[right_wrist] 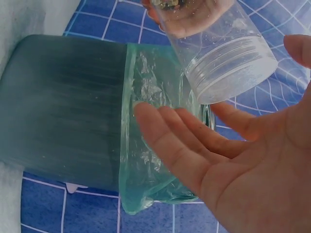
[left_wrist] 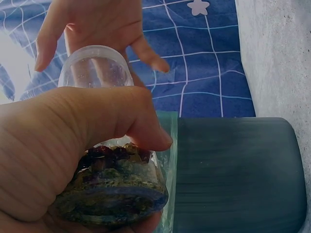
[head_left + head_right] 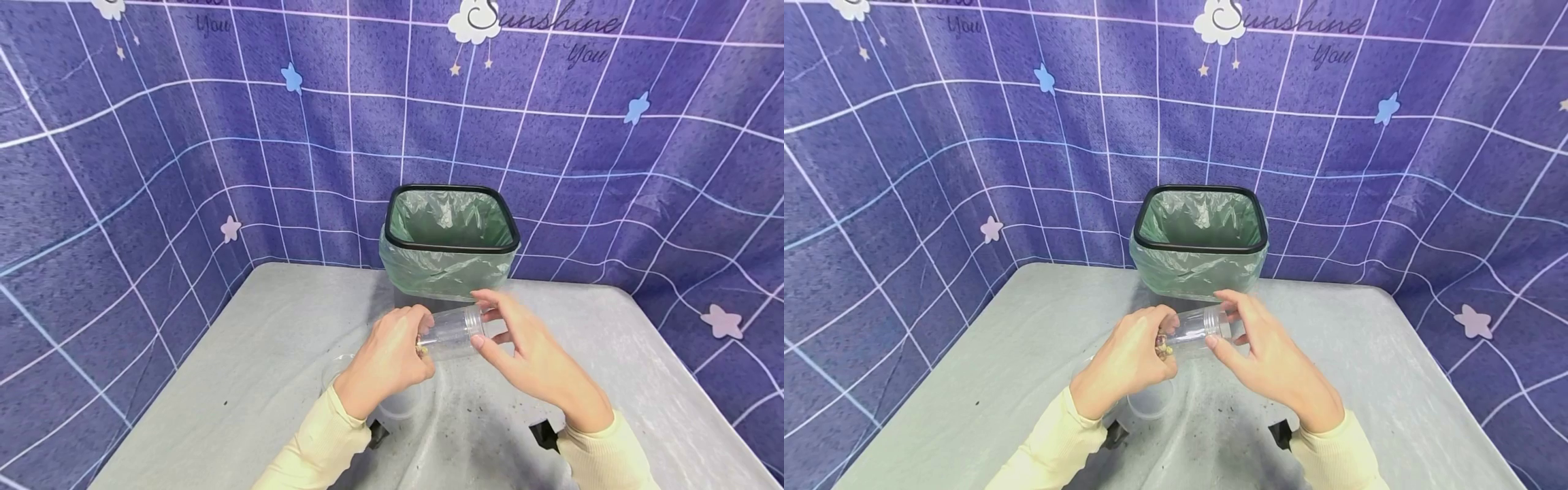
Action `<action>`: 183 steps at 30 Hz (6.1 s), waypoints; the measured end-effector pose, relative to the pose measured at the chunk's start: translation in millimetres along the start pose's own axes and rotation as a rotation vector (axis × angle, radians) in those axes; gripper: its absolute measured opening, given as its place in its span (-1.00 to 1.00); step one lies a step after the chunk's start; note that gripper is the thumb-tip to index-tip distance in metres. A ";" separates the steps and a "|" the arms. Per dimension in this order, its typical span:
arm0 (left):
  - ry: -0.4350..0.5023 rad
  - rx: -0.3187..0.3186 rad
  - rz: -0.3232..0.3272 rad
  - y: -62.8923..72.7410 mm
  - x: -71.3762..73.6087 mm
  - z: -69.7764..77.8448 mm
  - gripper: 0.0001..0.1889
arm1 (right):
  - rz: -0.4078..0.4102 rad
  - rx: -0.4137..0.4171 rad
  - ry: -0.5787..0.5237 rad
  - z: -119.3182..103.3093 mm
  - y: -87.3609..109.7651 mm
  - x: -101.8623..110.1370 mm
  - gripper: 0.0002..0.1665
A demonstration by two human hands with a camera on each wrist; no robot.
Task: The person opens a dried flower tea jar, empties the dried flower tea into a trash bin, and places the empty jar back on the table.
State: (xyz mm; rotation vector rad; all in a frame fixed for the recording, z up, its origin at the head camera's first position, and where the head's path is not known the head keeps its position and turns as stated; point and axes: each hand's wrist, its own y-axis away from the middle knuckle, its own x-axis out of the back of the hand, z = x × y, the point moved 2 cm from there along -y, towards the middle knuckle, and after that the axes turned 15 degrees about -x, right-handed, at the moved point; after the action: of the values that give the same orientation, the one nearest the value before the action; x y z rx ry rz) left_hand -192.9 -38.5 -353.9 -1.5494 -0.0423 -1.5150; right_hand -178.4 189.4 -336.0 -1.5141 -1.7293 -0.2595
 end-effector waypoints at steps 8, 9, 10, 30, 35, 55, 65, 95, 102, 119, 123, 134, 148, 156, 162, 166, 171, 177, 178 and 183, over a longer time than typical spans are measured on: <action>0.000 0.000 0.002 0.0 0.2 -0.1 -0.54 | -0.011 -0.084 0.095 0.5 1.9 -0.1 -0.56; 0.001 -0.002 0.003 0.1 0.2 -0.1 -0.54 | -0.018 -0.108 0.101 0.3 2.3 0.1 -0.61; 0.001 -0.005 0.005 0.2 0.1 0.0 -0.54 | -0.025 -0.133 0.106 0.5 2.4 0.2 -0.67; -0.010 -0.030 -0.004 0.3 -4.8 1.3 -0.55 | -0.037 -0.380 0.119 0.6 1.3 -6.1 -0.44; -0.008 -0.030 -0.012 0.3 -5.3 1.2 -0.55 | -0.036 -0.390 0.111 -0.2 1.1 -6.7 -0.43; -0.008 -0.018 -0.017 1.6 -2.7 0.4 -0.57 | -0.022 -0.317 0.132 -2.6 1.4 -7.7 -0.57; 0.005 -0.005 -0.033 1.2 -1.0 -0.6 -0.57 | -0.004 -0.176 0.143 0.2 0.6 -7.0 -0.79; 0.015 -0.014 -0.037 1.6 0.5 -0.2 -0.54 | -0.079 0.072 0.057 2.9 1.5 0.7 -0.46; 0.013 -0.011 -0.046 1.1 0.1 -0.2 -0.55 | -0.097 0.095 0.029 1.8 2.3 1.5 -0.38; 0.011 -0.017 -0.039 0.7 0.5 -0.4 -0.55 | -0.090 0.114 0.020 -1.6 4.1 3.4 -0.18; 0.012 -0.020 -0.034 0.5 0.7 -0.7 -0.55 | -0.087 0.125 0.019 -2.8 3.8 3.2 -0.14; 0.018 -0.015 -0.039 0.1 1.3 -0.3 -0.56 | -0.089 0.175 0.001 -5.1 2.9 3.1 -0.10; 0.021 -0.046 -0.022 0.2 -0.3 -0.4 -0.58 | -0.037 0.231 0.014 -5.2 2.1 2.5 -0.14; 0.022 -0.031 -0.029 1.2 -0.4 -0.5 -0.58 | -0.016 0.227 0.019 -8.1 2.4 -0.3 -0.18; 0.026 -0.032 -0.025 1.3 0.8 0.2 -0.58 | 0.007 0.244 0.021 -8.7 2.1 -2.0 -0.17; 0.021 -0.031 -0.027 1.3 1.3 0.7 -0.58 | 0.030 0.275 0.026 -8.6 2.1 -4.1 -0.18; 0.030 -0.022 -0.038 1.2 1.7 0.8 -0.58 | 0.058 0.331 0.054 -9.7 2.0 -6.1 -0.21; 0.028 -0.024 -0.042 0.6 2.8 0.5 -0.58 | 0.058 0.359 0.053 -11.2 1.0 -6.3 -0.23; 0.027 -0.024 -0.042 0.4 3.1 0.5 -0.58 | 0.058 0.365 0.048 -11.4 0.9 -6.2 -0.22; 0.027 -0.022 -0.038 -0.2 3.7 0.6 -0.58 | 0.067 0.412 0.033 -11.4 -0.7 -6.4 -0.20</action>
State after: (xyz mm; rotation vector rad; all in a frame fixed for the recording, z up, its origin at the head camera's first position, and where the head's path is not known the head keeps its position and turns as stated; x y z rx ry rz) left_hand -191.7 -40.1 -350.7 -1.5529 -0.0396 -1.5712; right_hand -174.4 177.4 -332.6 -1.2530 -1.5842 0.1028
